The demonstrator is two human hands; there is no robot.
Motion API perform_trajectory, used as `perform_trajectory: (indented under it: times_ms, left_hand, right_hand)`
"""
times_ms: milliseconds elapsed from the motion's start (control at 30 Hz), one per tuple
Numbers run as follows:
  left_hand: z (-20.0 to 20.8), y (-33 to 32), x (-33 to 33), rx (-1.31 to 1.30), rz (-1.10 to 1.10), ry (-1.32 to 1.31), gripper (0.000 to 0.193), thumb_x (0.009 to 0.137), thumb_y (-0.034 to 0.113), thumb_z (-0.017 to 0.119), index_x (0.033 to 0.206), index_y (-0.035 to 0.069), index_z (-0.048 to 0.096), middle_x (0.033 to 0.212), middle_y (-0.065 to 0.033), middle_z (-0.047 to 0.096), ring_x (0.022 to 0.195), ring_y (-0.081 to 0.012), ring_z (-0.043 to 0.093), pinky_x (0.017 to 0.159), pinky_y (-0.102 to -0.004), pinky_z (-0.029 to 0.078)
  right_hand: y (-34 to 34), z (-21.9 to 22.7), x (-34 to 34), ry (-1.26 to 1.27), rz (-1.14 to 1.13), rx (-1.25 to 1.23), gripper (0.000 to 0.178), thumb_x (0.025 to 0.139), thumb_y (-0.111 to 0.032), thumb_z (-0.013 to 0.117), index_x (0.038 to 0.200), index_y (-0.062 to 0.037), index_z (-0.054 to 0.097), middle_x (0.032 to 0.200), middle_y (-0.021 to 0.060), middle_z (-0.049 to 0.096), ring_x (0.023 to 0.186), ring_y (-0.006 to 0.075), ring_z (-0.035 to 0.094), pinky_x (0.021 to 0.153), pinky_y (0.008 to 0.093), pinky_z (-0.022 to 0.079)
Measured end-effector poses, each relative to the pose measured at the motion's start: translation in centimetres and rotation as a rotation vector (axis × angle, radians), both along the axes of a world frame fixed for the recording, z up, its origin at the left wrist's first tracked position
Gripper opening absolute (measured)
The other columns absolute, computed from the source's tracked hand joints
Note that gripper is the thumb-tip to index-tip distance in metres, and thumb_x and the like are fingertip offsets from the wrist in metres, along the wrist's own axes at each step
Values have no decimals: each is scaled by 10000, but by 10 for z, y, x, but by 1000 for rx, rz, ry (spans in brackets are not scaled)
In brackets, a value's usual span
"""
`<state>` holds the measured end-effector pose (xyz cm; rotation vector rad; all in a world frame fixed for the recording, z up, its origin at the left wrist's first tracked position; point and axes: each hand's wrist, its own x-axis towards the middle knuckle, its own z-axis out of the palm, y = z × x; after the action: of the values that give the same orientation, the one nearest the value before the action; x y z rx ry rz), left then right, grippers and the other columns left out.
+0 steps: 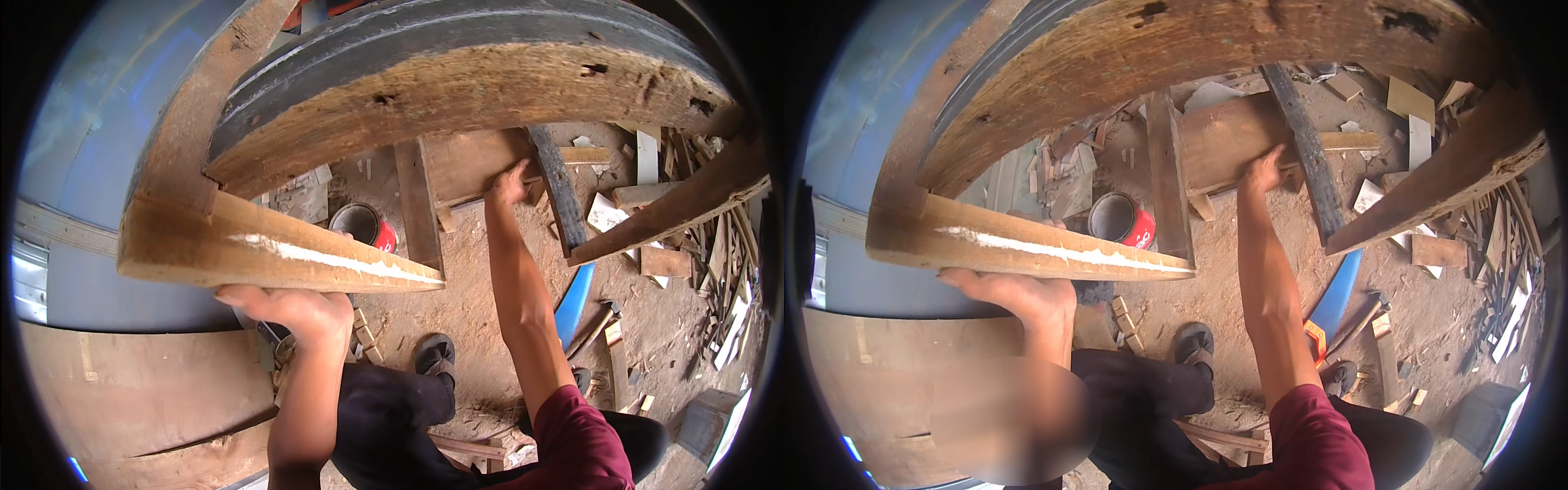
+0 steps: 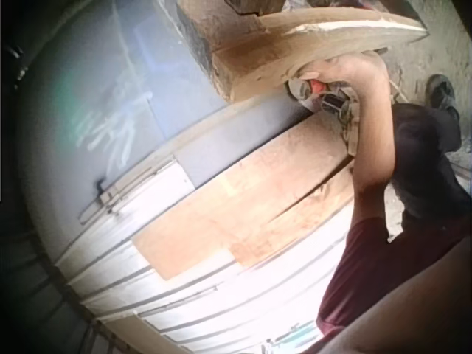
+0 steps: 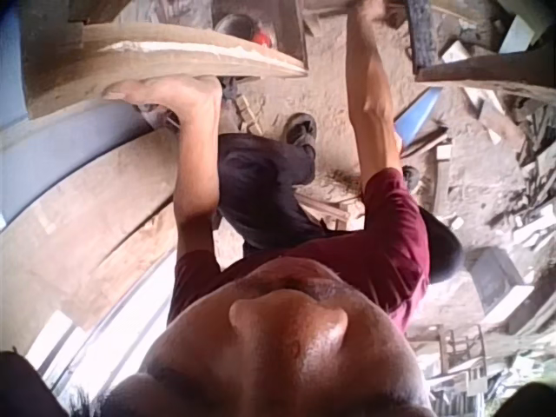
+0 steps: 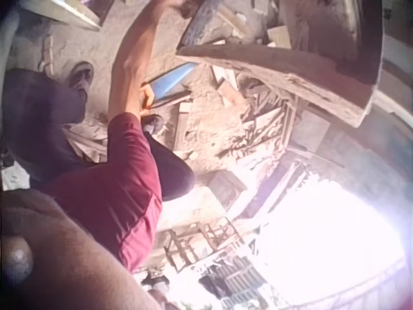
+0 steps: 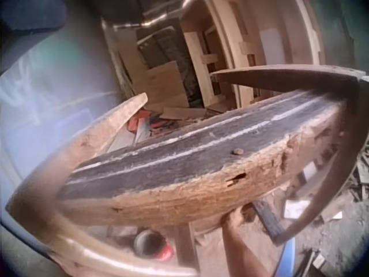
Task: The person sits on the floor and uses a hand saw to cut a small piece of wood. They then use a hammer to split the wood further and fit the pieces into a wooden frame.
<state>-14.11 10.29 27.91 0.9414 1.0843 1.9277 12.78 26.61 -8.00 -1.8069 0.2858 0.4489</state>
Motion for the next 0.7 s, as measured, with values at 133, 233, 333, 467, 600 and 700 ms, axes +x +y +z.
perform_trajectory:
  times_ms: [133,233,333,467,600,700]
  left_hand:
    - [4,-9,11,-16,-81,14,839,828,850,164,1314,209,405,1040,-70,542,919,-237,542,695,-471,485]
    - [7,-9,13,-12,-100,92,901,846,832,151,1462,186,272,1317,-109,432,1134,-280,494,888,-523,464]
    - [-9,-1,3,-4,-100,116,935,878,800,185,1528,132,121,1524,-123,214,1311,-312,379,1001,-524,424]
    - [8,-8,-21,27,-273,-70,1020,853,801,359,1524,78,97,1564,-139,149,1429,-271,217,1158,-448,240]
    - [5,-18,-34,28,-205,-99,970,897,720,421,1476,-30,212,1482,-197,313,1337,-294,387,1078,-444,364]
    - [8,-45,-47,-51,-214,-67,956,909,699,431,1449,-69,251,1454,-213,347,1318,-299,408,1064,-443,370]
  right_hand:
    - [8,10,26,99,-32,79,821,934,-472,454,1431,147,243,1453,316,332,1321,361,389,1140,377,279]
    - [0,23,38,106,-16,271,951,916,-608,467,1421,167,245,1466,355,289,1366,403,342,1150,395,261]
    - [-67,19,-11,-208,204,643,834,913,-555,580,1312,157,409,1368,291,456,1256,333,469,1039,387,375]
    - [-257,67,-102,373,741,754,429,960,-367,594,1025,56,607,923,155,673,869,211,681,747,353,558]
    - [-367,20,-76,-102,303,338,253,930,-157,501,748,-13,600,607,9,552,539,100,513,493,280,413]
    - [-410,21,-2,-443,-135,415,309,944,-175,463,646,-111,418,618,-44,386,556,76,364,494,267,291]
